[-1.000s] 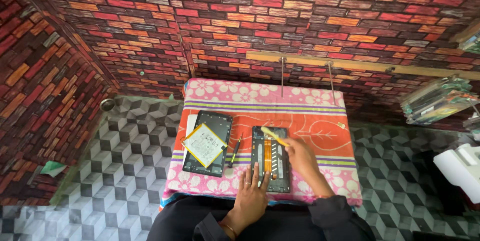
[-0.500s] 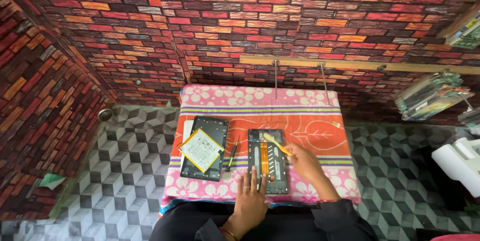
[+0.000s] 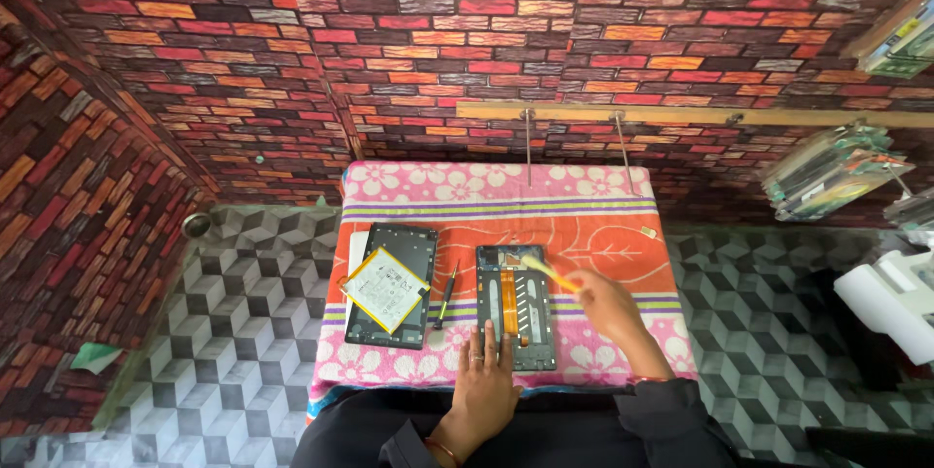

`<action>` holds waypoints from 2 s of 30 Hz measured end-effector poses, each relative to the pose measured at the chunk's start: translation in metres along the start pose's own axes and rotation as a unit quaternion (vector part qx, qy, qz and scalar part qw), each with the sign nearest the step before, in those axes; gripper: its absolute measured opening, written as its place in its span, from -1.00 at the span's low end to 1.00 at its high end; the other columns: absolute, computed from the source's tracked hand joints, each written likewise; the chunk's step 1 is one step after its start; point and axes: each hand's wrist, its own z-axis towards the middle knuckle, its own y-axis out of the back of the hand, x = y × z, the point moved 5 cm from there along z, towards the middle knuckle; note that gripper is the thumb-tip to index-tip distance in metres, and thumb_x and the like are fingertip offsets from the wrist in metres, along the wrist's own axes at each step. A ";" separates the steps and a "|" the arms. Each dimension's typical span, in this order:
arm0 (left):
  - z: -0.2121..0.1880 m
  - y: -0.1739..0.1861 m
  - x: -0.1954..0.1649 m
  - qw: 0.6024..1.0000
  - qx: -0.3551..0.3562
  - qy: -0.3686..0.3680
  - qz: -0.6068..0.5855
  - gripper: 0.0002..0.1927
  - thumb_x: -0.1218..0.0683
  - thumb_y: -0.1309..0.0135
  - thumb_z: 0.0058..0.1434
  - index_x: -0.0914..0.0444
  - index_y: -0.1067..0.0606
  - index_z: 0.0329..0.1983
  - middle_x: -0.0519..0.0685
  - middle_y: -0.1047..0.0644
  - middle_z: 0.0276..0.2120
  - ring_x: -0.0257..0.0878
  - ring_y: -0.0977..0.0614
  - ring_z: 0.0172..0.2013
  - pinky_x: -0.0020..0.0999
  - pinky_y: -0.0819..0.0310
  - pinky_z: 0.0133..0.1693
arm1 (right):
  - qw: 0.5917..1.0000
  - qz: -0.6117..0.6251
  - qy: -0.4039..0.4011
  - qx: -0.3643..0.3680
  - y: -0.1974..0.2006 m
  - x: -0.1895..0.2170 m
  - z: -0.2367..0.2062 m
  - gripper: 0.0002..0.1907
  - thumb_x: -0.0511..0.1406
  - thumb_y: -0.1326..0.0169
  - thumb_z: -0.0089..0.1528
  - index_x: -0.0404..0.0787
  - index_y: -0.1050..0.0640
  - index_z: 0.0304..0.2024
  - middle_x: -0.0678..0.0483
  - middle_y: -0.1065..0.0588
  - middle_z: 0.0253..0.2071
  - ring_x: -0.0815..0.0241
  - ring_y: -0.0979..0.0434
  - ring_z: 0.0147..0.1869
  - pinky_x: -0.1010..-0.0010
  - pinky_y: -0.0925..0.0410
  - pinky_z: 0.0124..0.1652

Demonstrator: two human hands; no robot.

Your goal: The person sits at a low table and disassembles a tablet, prying off the back cover and lifting out the battery. They then use a screwdriver on internal components and brush the interior with a yellow brush.

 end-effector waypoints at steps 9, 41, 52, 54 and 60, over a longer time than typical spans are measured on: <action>-0.003 0.004 0.003 1.000 0.001 0.002 -0.008 -0.08 -0.12 -0.16 0.23 0.43 -0.04 0.47 0.47 0.05 0.44 0.41 0.00 0.41 0.23 0.16 0.35 | 0.980 0.100 -0.073 0.159 0.007 -0.023 0.001 -0.66 -0.44 -0.11 0.19 -0.13 -0.60 0.02 0.08 -0.57 -0.34 0.25 -0.50 -0.34 0.33 -0.37 -0.35; -0.001 0.006 0.027 0.997 -0.047 0.047 0.038 -0.22 0.04 -0.04 0.25 0.55 -0.06 0.39 0.45 -0.22 0.32 0.28 -0.24 0.35 0.16 -0.08 0.29 | 0.928 0.050 0.041 0.366 -0.015 -0.010 -0.020 -0.66 -0.43 -0.25 0.09 -0.22 -0.71 -0.06 0.07 -0.70 -0.19 0.23 -0.65 -0.10 0.38 -0.48 -0.08; 0.004 0.044 0.054 0.982 -0.167 0.089 0.009 -0.37 0.20 0.00 0.20 0.44 -0.26 0.37 0.28 -0.40 0.24 0.17 -0.46 0.18 0.01 -0.35 0.18 | 0.981 0.151 0.049 0.111 0.002 -0.011 0.002 -0.67 -0.34 -0.17 0.22 -0.13 -0.65 0.06 0.01 -0.68 -0.20 0.15 -0.61 -0.15 0.34 -0.46 -0.16; 0.007 0.053 0.063 0.975 -0.179 0.130 0.021 -0.42 0.25 -0.01 0.11 0.45 -0.34 0.26 0.27 -0.41 0.19 0.20 -0.46 0.15 -0.09 -0.45 0.09 | 0.993 0.107 0.025 0.031 0.015 -0.020 0.005 -0.68 -0.34 -0.15 0.23 -0.13 -0.63 0.06 0.00 -0.68 -0.18 0.13 -0.65 -0.14 0.34 -0.46 -0.15; 0.013 0.064 0.063 0.965 -0.214 0.150 0.036 -0.54 0.27 -0.06 0.05 0.51 -0.44 0.06 0.39 -0.37 0.13 0.19 -0.50 0.02 -0.17 -0.56 -0.09 | 0.998 -0.006 -0.060 -0.027 0.028 -0.033 0.000 -0.69 -0.30 -0.14 0.22 -0.06 -0.63 0.03 0.03 -0.66 -0.11 0.14 -0.68 -0.07 0.31 -0.46 -0.12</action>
